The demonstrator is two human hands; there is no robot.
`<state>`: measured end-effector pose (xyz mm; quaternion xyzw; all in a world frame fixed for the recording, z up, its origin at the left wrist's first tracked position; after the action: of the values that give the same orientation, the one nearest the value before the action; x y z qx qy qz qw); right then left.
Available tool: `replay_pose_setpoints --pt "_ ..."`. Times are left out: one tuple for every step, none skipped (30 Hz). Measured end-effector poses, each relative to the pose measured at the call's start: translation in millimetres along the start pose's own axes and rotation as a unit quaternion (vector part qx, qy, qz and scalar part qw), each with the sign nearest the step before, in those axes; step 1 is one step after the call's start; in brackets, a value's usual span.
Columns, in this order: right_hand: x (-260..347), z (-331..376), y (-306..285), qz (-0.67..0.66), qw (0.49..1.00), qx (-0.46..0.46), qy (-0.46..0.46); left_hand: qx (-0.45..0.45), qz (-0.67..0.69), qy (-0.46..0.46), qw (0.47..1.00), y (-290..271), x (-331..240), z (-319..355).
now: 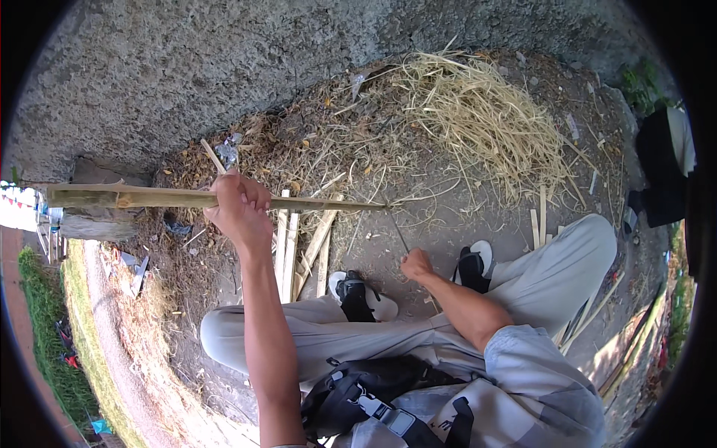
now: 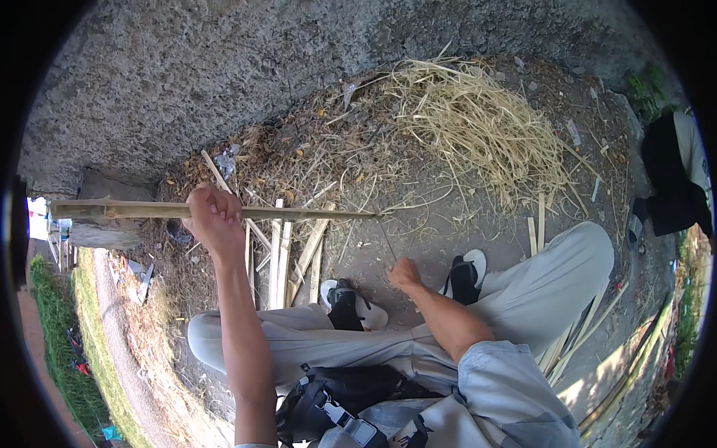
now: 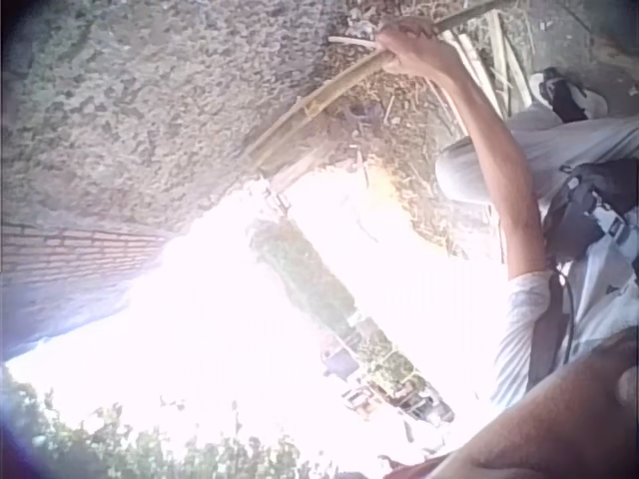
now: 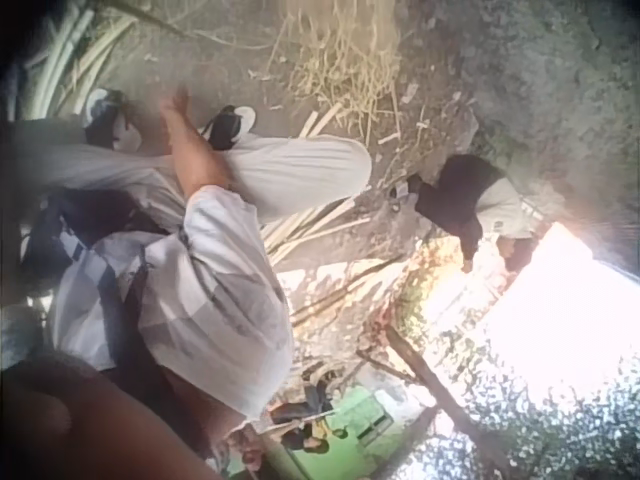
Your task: The person scrapes a bamboo stalk with a machete and removes thin strips by hand.
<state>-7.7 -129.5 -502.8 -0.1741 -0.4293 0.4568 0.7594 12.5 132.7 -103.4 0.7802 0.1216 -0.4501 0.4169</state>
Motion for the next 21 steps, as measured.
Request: replay_pose_setpoints --pt "6 0 -6 -0.001 1.0 0.0 -0.008 0.0 0.004 -0.017 1.0 0 3 1" --pt "12 0 -12 -0.002 1.0 0.0 -0.016 0.02 -0.015 -0.012 1.0 4 6 -1" --pt "20 8 -18 0.004 1.0 0.002 -0.018 0.013 -0.014 -0.01 1.0 7 6 1" --pt "47 21 -23 -0.047 0.997 -0.018 -0.065 0.025 -0.02 -0.017 0.999 11 6 1" --pt "72 30 -30 -0.101 0.988 -0.042 -0.109 0.042 -0.024 -0.025 0.999 15 9 -2" --pt "84 35 -34 -0.101 0.988 -0.044 -0.108 0.061 -0.003 -0.028 0.998 8 13 -8" --pt "96 44 -37 -0.127 0.978 -0.068 -0.153 0.059 -0.004 -0.032 0.998 6 12 -9" --pt "103 52 -41 -0.153 0.964 -0.091 -0.197 0.046 -0.003 -0.026 0.999 3 9 -11" --pt "89 51 -33 -0.151 0.966 -0.089 -0.192 0.033 -0.001 -0.022 0.999 4 6 -10" --pt "64 39 -17 -0.104 0.979 -0.087 -0.154 0.009 0.0 -0.024 1.0 5 3 -10" --pt "47 28 -10 -0.057 0.987 -0.085 -0.12 0.01 0.0 -0.022 1.0 0 1 -13" --pt "24 18 -2 -0.037 0.999 0.036 -0.005 0.005 -0.007 -0.016 1.0 -11 1 -15" --pt "-4 16 1 -0.013 0.981 0.155 0.112 0.001 -0.013 -0.011 1.0 -17 2 -17" --pt "-22 10 -3 -0.014 0.982 0.152 0.112 -0.006 -0.004 -0.016 1.0 -18 5 -16" --pt "-37 1 -8 0.05 0.994 0.074 0.065 -0.003 -0.001 -0.016 1.0 -12 7 -17" --pt "-37 2 -17 0.116 0.993 -0.001 0.017 0.007 -0.001 -0.016 1.0 -7 7 -15" --pt "-35 -2 -14 0.116 0.993 -0.002 0.017 0.017 -0.001 -0.016 1.0 -2 8 -14" --pt "-23 0 -12 0.075 0.997 0.006 0.016 0.019 -0.007 -0.02 1.0 4 5 -11" --pt "-9 2 -12 0.031 0.999 0.012 0.016 0.019 -0.007 -0.019 1.0 4 5 -11" --pt "2 7 -13 0.031 0.999 0.012 0.016 0.041 -0.004 -0.023 0.999 5 5 -10" --pt "19 13 -17 0.0 1.0 -0.005 -0.028 0.066 0.0 -0.029 0.997 7 5 -10"
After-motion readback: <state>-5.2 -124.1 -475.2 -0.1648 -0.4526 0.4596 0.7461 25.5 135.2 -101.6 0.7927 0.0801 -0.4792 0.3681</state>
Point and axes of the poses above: each hand's wrist, its own z-axis away from the middle knuckle, its own y-axis out of the palm, x = y × z, the point moved 6 cm from there along -z, towards the middle knuckle, and after that the axes turned 7 degrees about z, right-handed, at the moved point
